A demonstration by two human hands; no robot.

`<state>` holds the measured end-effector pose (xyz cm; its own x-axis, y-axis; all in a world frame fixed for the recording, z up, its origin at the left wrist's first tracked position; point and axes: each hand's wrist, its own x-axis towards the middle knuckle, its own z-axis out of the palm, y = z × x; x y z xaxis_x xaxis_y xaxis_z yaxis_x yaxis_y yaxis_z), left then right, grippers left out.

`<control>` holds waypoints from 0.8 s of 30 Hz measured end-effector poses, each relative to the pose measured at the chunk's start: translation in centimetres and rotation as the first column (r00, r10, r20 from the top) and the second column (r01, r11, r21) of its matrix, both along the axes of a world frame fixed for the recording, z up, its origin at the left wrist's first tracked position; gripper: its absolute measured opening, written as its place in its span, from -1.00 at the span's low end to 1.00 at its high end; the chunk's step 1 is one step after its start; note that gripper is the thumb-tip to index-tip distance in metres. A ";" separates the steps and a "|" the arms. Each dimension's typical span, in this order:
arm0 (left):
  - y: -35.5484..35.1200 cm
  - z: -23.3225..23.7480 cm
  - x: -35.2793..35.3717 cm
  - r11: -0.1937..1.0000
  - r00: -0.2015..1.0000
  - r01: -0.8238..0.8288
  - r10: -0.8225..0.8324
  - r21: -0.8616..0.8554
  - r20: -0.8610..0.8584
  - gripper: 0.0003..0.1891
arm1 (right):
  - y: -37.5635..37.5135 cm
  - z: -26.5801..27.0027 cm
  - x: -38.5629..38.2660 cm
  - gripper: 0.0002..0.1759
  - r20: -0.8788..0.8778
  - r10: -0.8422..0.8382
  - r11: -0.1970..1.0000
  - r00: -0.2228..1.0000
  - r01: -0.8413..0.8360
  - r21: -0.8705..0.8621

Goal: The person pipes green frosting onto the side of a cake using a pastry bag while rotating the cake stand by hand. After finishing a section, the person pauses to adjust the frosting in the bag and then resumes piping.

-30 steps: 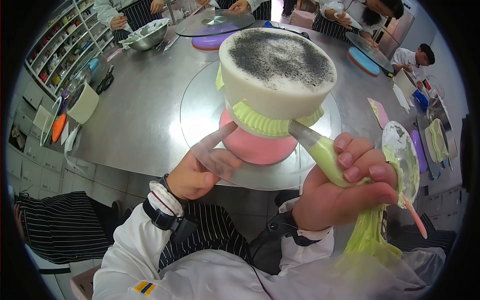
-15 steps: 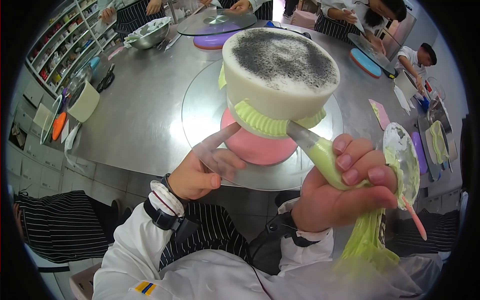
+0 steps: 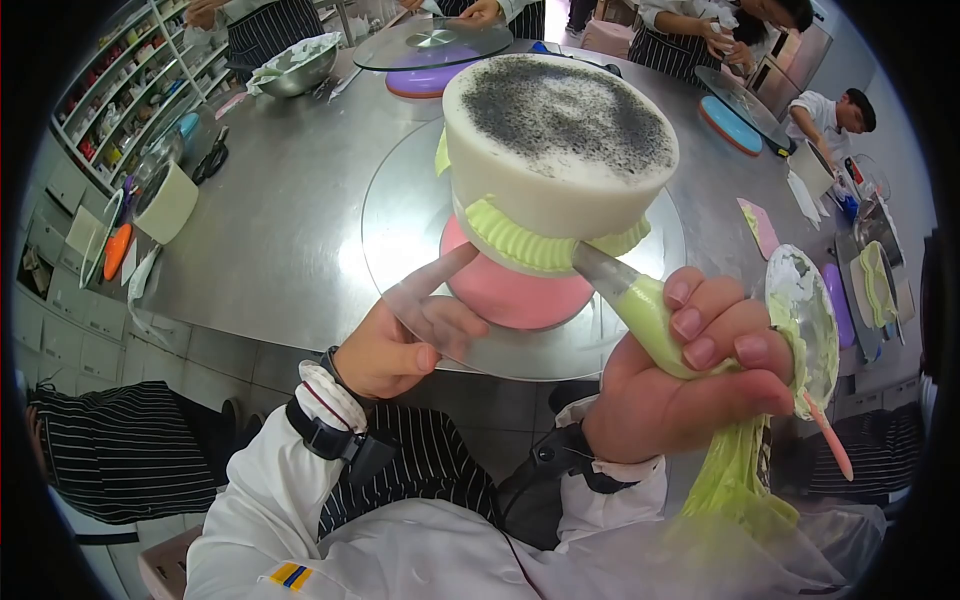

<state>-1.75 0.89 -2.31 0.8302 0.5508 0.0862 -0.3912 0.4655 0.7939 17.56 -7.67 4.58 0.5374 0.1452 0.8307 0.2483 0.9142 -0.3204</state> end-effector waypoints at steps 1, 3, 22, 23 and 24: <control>-0.1 0.1 0.2 1.000 1.000 -0.024 0.024 0.007 0.018 0.12 | 0.0 0.0 0.0 -0.53 0.000 -0.001 1.000 1.000 0.001 -0.002; -0.2 0.1 0.2 0.999 0.998 -0.047 0.047 0.013 0.036 0.13 | 0.0 0.0 0.0 -0.53 0.000 -0.005 1.000 1.000 0.005 -0.002; 0.2 0.0 -0.1 1.000 1.000 0.000 0.000 0.017 -0.005 0.10 | 0.0 0.6 -0.4 -0.57 -0.042 -0.004 1.000 0.999 0.003 -0.007; 0.2 0.1 -0.1 1.000 1.000 0.003 -0.003 0.010 -0.007 0.10 | 0.1 0.6 -0.4 -0.57 -0.043 -0.004 1.000 0.999 0.003 -0.006; 0.2 0.0 -0.1 1.000 1.000 0.003 -0.003 0.009 -0.008 0.10 | 0.1 0.6 -0.4 -0.57 -0.042 0.002 1.000 0.999 -0.003 -0.003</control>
